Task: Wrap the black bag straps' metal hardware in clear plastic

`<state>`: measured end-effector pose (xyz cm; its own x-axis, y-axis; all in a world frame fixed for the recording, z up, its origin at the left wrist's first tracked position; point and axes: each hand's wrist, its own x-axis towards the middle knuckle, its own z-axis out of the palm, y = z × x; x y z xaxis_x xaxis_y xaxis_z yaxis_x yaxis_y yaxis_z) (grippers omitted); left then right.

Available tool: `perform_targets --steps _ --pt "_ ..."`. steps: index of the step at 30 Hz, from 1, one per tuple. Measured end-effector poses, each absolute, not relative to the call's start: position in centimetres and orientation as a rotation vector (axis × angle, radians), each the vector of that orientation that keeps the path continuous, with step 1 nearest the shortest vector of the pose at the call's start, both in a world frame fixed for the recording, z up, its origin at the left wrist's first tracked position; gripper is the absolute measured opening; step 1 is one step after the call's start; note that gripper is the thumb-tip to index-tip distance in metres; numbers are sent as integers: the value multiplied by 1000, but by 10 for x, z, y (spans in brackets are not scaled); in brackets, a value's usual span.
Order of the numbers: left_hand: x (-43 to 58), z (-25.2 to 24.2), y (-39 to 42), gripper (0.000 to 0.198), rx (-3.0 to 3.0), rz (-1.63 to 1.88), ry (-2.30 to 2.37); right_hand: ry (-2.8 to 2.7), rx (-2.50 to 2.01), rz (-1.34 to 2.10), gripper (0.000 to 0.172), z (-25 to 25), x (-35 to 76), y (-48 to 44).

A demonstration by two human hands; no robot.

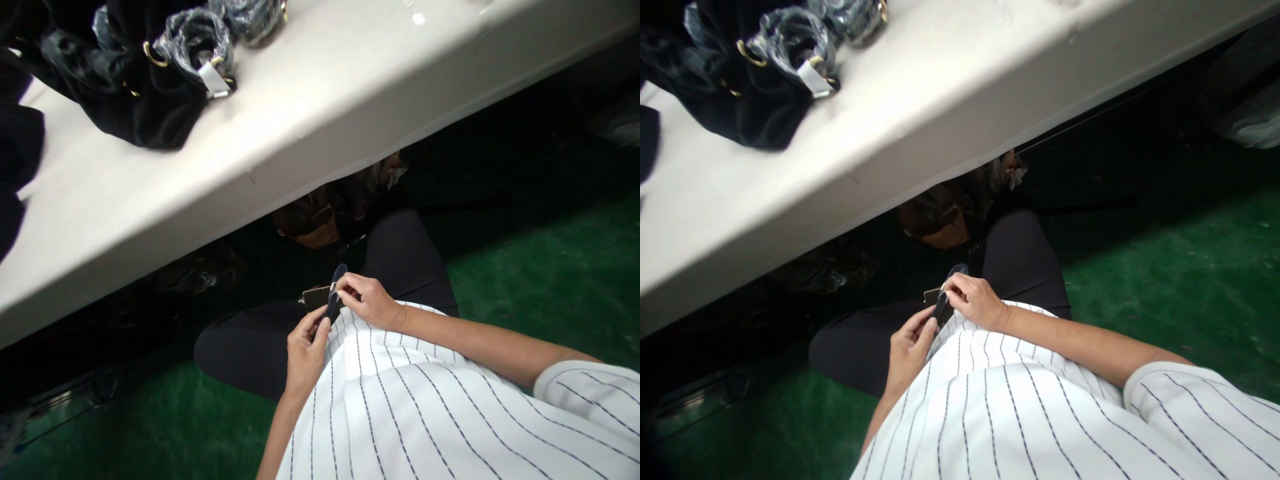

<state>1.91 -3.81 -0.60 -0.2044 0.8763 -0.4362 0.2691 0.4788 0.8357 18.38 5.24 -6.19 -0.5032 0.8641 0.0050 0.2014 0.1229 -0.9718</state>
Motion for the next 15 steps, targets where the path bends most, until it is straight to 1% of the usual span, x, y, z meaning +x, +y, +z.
perform_targets --steps 2,6,10,15 --pt "16 -3 -38 25 1299 695 1736 -1833 -1023 1381 7 -65 183 51" --pt "13 0 -36 26 1806 558 1745 -1931 -967 1264 6 -66 182 50" --pt "13 -2 -33 26 1899 537 1745 -2027 -773 1090 9 -60 180 51" --pt "15 -6 -29 24 1778 662 1728 -2064 -647 994 11 -58 179 52"
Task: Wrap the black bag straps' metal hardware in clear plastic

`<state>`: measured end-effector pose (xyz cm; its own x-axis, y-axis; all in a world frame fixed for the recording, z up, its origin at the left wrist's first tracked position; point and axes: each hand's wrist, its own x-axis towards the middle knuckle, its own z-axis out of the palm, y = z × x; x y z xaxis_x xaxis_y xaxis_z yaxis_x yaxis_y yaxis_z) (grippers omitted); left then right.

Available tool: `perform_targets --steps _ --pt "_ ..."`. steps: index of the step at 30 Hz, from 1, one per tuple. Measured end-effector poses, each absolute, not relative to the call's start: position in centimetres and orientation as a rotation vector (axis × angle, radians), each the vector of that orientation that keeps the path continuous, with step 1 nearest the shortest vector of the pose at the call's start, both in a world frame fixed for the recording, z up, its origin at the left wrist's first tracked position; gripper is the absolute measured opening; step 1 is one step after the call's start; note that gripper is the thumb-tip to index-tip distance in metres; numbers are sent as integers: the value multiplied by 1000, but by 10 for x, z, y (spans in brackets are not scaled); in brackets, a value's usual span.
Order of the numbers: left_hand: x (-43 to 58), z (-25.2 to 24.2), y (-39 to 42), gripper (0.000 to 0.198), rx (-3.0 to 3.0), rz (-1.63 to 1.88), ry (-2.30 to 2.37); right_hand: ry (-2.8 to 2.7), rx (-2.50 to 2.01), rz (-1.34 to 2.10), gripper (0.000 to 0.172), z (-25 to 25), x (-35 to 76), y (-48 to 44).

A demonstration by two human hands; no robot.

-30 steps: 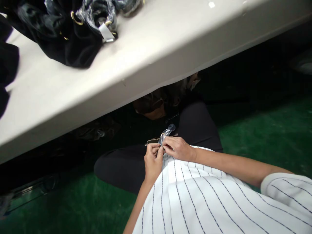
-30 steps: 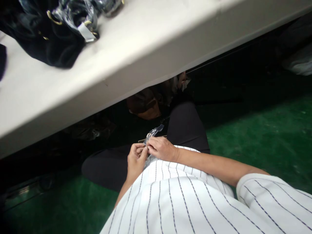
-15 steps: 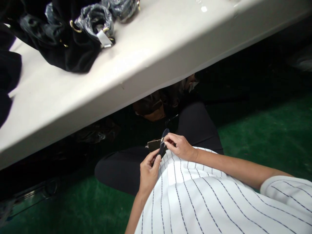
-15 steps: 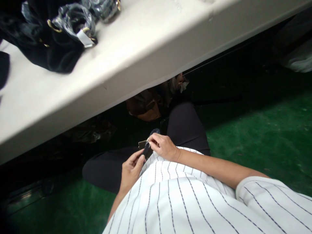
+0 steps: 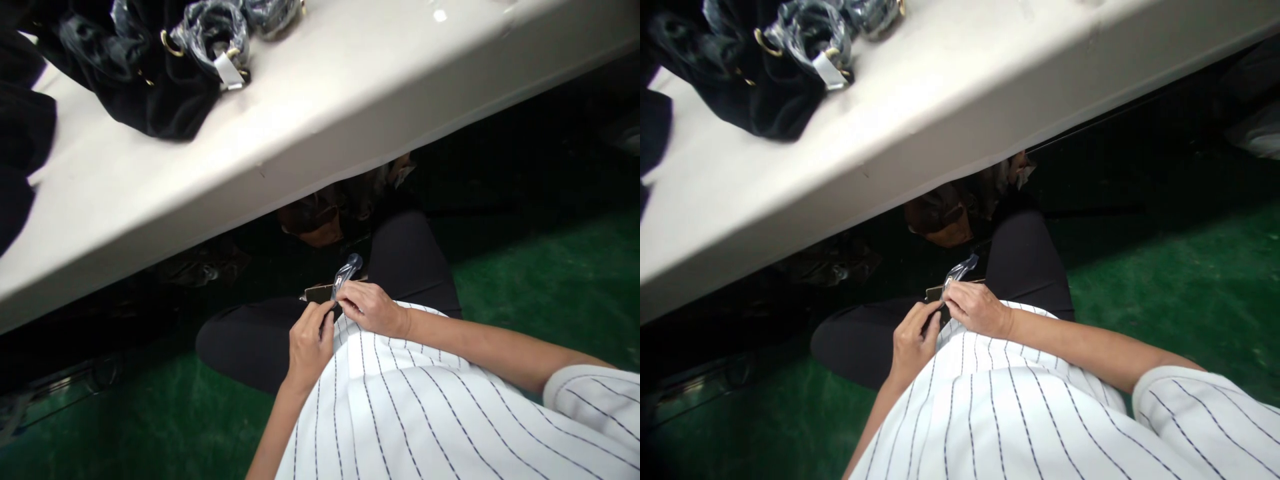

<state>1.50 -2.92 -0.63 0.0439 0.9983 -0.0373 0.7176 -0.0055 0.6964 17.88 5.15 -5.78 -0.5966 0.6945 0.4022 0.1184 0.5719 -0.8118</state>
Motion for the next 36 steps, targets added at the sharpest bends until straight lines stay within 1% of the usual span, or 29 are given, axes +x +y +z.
perform_targets --steps 2,3,6,7,11,13,16,18,23,24,26,27,28,31,34,36 --pt "17 -10 -30 23 1691 726 1750 -2056 -647 1007 11 -58 179 52" --pt "17 -12 -31 26 1634 744 1767 -2052 -649 1019 11 -58 179 52" --pt "18 -16 -34 51 1447 720 1780 -2033 -646 1047 11 -57 179 51" --pt "18 -16 -35 53 1410 708 1762 -2025 -642 1050 11 -57 179 51" --pt "19 -15 -34 40 1407 740 1711 -2009 -630 1025 11 -55 177 48" --pt "21 -12 -32 36 1442 750 1755 -2005 -636 999 11 -55 176 47" --pt "27 -9 -25 21 1548 767 1865 -1991 -655 961 12 -53 173 48" --pt "31 -6 -19 17 1584 814 1926 -1966 -687 937 12 -50 171 50" --pt "37 -6 -10 12 1344 943 1924 -1908 -730 916 10 -41 165 53" --pt "38 -6 -10 16 1291 958 1921 -1905 -732 915 11 -40 165 53" --pt "38 -7 -10 31 1257 952 1931 -1903 -738 920 11 -39 164 53" --pt "38 -6 -9 35 1291 935 1927 -1903 -739 924 12 -39 164 53" --pt "38 -6 -8 35 1345 914 1919 -1901 -741 928 12 -39 164 53" --pt "36 -2 -1 23 1465 890 1878 -1877 -749 947 12 -39 163 54" --pt "32 1 4 19 1350 937 1866 -1830 -768 1044 12 -38 162 54" --pt "29 1 3 19 1196 967 1854 -1749 -809 1213 10 -37 160 53"
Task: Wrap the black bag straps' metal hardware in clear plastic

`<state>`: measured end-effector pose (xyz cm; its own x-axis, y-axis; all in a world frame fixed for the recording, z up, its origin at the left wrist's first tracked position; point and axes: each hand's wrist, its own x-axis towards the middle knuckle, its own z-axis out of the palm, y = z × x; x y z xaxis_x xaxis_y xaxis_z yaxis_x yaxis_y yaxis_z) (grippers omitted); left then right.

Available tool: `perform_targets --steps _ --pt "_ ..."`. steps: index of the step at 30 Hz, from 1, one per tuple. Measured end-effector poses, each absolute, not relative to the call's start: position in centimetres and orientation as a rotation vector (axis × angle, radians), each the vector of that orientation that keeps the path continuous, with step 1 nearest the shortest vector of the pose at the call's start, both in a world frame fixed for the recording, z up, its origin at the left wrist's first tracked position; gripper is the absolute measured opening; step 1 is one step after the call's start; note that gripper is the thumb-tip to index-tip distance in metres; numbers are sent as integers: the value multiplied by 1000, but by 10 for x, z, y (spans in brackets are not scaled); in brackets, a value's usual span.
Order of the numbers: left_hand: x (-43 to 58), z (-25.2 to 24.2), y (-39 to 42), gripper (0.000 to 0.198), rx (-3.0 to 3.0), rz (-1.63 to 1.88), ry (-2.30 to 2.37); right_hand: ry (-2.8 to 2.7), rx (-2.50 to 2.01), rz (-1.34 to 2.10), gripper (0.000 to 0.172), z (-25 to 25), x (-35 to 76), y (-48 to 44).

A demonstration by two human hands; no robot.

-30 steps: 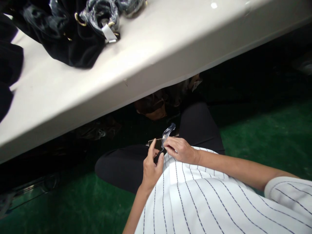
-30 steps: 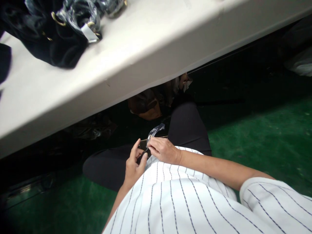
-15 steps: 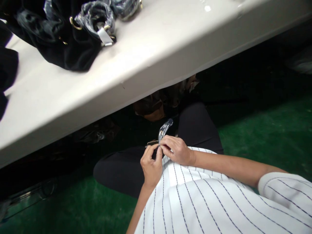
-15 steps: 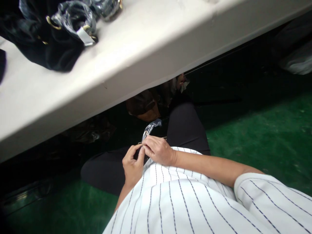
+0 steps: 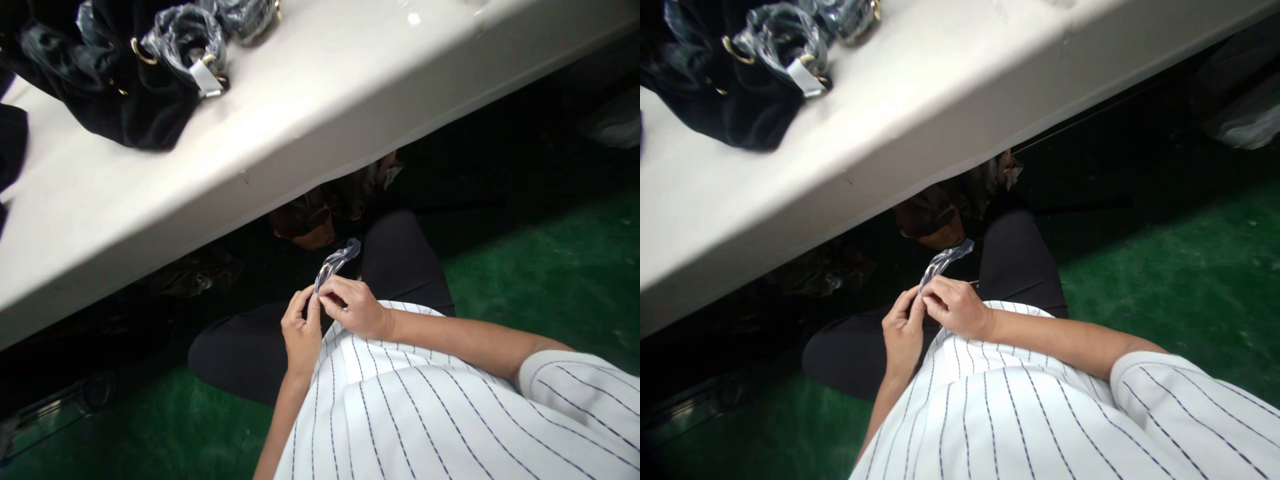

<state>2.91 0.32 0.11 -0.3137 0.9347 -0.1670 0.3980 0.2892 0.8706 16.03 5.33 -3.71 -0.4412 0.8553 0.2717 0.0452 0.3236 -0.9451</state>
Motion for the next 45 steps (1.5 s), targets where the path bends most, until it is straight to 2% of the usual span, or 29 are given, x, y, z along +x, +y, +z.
perform_targets --steps 3,5,8,11,17,28,40,45 --pt "25 0 -2 24 907 1000 1816 -1412 -950 1633 10 -40 160 56" --pt "24 -1 -7 29 715 1047 1747 -1095 -1014 1883 16 -43 162 63" --pt "24 0 -14 29 517 1095 1629 -761 -958 2079 30 -45 167 77" --pt "25 5 -21 25 443 1079 1568 -716 -860 2195 30 -44 171 87" --pt "22 20 -30 24 443 1046 1558 -794 -957 2239 31 -43 166 83" --pt "20 25 -38 22 418 1079 1545 -1048 -1052 2040 32 -35 161 66" --pt "27 24 -39 29 580 988 1741 -626 -863 2356 28 -38 164 65" --pt "18 29 -44 28 619 950 1747 -376 -806 2495 36 -32 167 73"
